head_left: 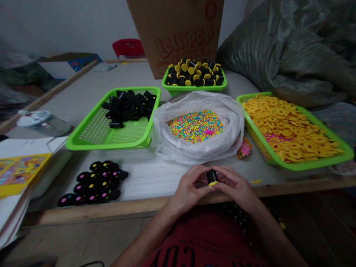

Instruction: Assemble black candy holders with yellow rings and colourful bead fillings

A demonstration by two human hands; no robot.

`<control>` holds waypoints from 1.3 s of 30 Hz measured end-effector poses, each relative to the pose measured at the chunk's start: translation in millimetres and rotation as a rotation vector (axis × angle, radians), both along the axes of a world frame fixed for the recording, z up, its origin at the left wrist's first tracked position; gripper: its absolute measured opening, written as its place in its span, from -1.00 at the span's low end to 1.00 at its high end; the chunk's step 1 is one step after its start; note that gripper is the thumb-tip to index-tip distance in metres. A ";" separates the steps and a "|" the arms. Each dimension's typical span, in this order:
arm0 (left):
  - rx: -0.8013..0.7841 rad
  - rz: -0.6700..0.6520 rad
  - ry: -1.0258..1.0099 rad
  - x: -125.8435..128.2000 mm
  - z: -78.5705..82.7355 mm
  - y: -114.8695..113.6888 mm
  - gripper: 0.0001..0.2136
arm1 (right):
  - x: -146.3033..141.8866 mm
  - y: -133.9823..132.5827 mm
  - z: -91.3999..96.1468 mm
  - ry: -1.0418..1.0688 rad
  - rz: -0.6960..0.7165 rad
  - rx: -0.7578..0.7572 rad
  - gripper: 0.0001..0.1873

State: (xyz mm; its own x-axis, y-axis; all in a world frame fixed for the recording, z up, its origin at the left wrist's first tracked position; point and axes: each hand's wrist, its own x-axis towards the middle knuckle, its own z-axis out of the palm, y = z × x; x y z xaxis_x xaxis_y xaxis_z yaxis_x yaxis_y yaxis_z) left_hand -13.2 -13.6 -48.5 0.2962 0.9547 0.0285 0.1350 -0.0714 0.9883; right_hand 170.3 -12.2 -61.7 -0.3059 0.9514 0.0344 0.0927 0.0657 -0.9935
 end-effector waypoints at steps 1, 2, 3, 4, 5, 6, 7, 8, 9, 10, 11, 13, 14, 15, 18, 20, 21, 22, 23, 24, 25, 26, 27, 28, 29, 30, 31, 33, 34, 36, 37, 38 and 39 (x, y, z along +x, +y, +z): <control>0.015 -0.004 0.003 0.5 0.0 -0.5 -0.62 | -0.4 -0.8 0.0 0.023 0.004 -0.016 -0.59; 0.020 -0.004 -0.006 1.0 -0.1 -0.5 -0.60 | -0.8 -1.9 -0.2 0.049 0.002 -0.029 -0.59; 0.015 -0.004 -0.027 1.5 -0.2 0.0 -0.57 | -1.3 -3.1 -0.7 0.078 -0.008 -0.037 -0.60; 0.001 -0.005 -0.059 1.9 -0.2 0.8 -0.53 | -1.7 -4.4 -1.2 0.108 -0.020 -0.045 -0.61; -0.019 -0.012 -0.095 2.1 0.0 1.9 -0.49 | -1.8 -5.6 -1.7 0.141 -0.036 -0.053 -0.61; -0.042 -0.024 -0.129 2.1 0.2 3.1 -0.46 | -1.8 -6.9 -2.0 0.172 -0.053 -0.061 -0.61; -0.064 -0.043 -0.155 1.9 0.7 4.1 -0.46 | -1.5 -7.9 -2.2 0.196 -0.066 -0.070 -0.61; -0.081 -0.062 -0.170 1.6 1.3 5.0 -0.48 | -1.0 -8.7 -2.2 0.212 -0.071 -0.081 -0.61; -0.089 -0.078 -0.174 1.1 2.0 5.5 -0.50 | -0.5 -9.3 -2.0 0.217 -0.066 -0.094 -0.61; -0.088 -0.088 -0.171 0.7 2.8 5.6 -0.52 | 0.0 -9.7 -1.7 0.217 -0.052 -0.107 -0.60; -0.078 -0.093 -0.160 0.5 3.4 5.3 -0.53 | 0.4 -9.8 -1.4 0.215 -0.032 -0.119 -0.58; -0.026 -0.087 -0.107 0.5 4.3 3.8 -0.54 | 0.4 -9.4 -1.5 0.218 0.009 -0.136 -0.48; 0.010 -0.079 -0.065 0.8 4.5 2.6 -0.56 | 0.2 -9.1 -1.9 0.219 0.021 -0.137 -0.42; 0.050 -0.073 -0.020 1.3 4.4 1.3 -0.57 | -0.1 -8.7 -2.6 0.216 0.026 -0.133 -0.39; 0.178 -0.073 0.103 2.2 3.0 -3.0 -0.61 | -1.0 -8.1 -5.8 0.204 0.006 -0.109 -0.45; 0.259 -0.096 0.165 1.9 1.1 -5.5 -0.63 | -1.4 -8.6 -7.6 0.212 -0.028 -0.102 -0.51; 0.296 -0.106 0.189 1.5 0.0 -6.5 -0.63 | -1.8 -9.1 -8.1 0.217 -0.044 -0.100 -0.52; 0.330 -0.114 0.207 1.0 -1.2 -7.3 -0.63 | -2.3 -9.8 -8.3 0.218 -0.058 -0.098 -0.53; 0.360 -0.116 0.219 0.5 -2.4 -8.0 -0.63 | -3.0 -10.4 -8.2 0.215 -0.072 -0.098 -0.54; 0.385 -0.110 0.224 0.2 -3.5 -8.4 -0.62 | -3.9 -10.9 -7.9 0.209 -0.083 -0.100 -0.54; 0.406 -0.103 0.225 0.1 -4.5 -8.5 -0.62 | -4.9 -11.4 -7.5 0.203 -0.095 -0.101 -0.54; 0.420 -0.096 0.222 0.1 -5.2 -8.4 -0.62 | -6.0 -11.6 -7.1 0.199 -0.105 -0.108 -0.54; 0.424 -0.092 0.218 0.5 -5.5 -7.9 -0.62 | -7.2 -11.5 -6.7 0.201 -0.116 -0.121 -0.54; 0.421 -0.091 0.215 1.0 -5.4 -7.2 -0.63 | -8.3 -11.3 -6.4 0.213 -0.125 -0.139 -0.54; 0.409 -0.092 0.209 1.8 -4.8 -6.2 -0.64 | -9.5 -11.0 -6.0 0.235 -0.133 -0.160 -0.54; 0.391 -0.093 0.201 2.7 -3.9 -5.1 -0.64 | -10.7 -10.6 -5.5 0.265 -0.142 -0.182 -0.54; 0.367 -0.094 0.189 3.6 -2.6 -4.0 -0.63 | -11.8 -10.2 -4.8 0.300 -0.154 -0.204 -0.54; 0.315 -0.087 0.150 5.2 0.0 -2.1 -0.59 | -13.9 -9.8 -2.5 0.360 -0.178 -0.241 -0.54; 0.286 -0.083 0.121 5.7 1.2 -1.4 -0.57 | -14.6 -9.8 -1.0 0.377 -0.188 -0.254 -0.55; 0.233 -0.068 0.048 6.1 2.9 -0.7 -0.58 | -14.5 -9.8 2.5 0.370 -0.186 -0.265 -0.56; 0.216 -0.053 0.019 6.0 3.3 -0.7 -0.60 | -13.5 -9.5 4.0 0.346 -0.170 -0.266 -0.56; 0.211 -0.033 0.005 5.8 3.6 -0.6 -0.62 | -11.8 -9.1 5.3 0.319 -0.152 -0.265 -0.54; 0.214 -0.011 0.007 5.5 3.8 -0.6 -0.62 | -9.6 -8.5 6.1 0.299 -0.130 -0.266 -0.51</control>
State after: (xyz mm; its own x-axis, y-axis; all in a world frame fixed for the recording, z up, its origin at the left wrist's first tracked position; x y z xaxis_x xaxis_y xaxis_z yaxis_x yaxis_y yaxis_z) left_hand -7.6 -14.2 -44.7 0.3076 0.9238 0.2282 0.1394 -0.2810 0.9495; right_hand 160.7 -20.8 -55.6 -0.1970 0.9691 -0.1487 -0.2121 -0.1902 -0.9586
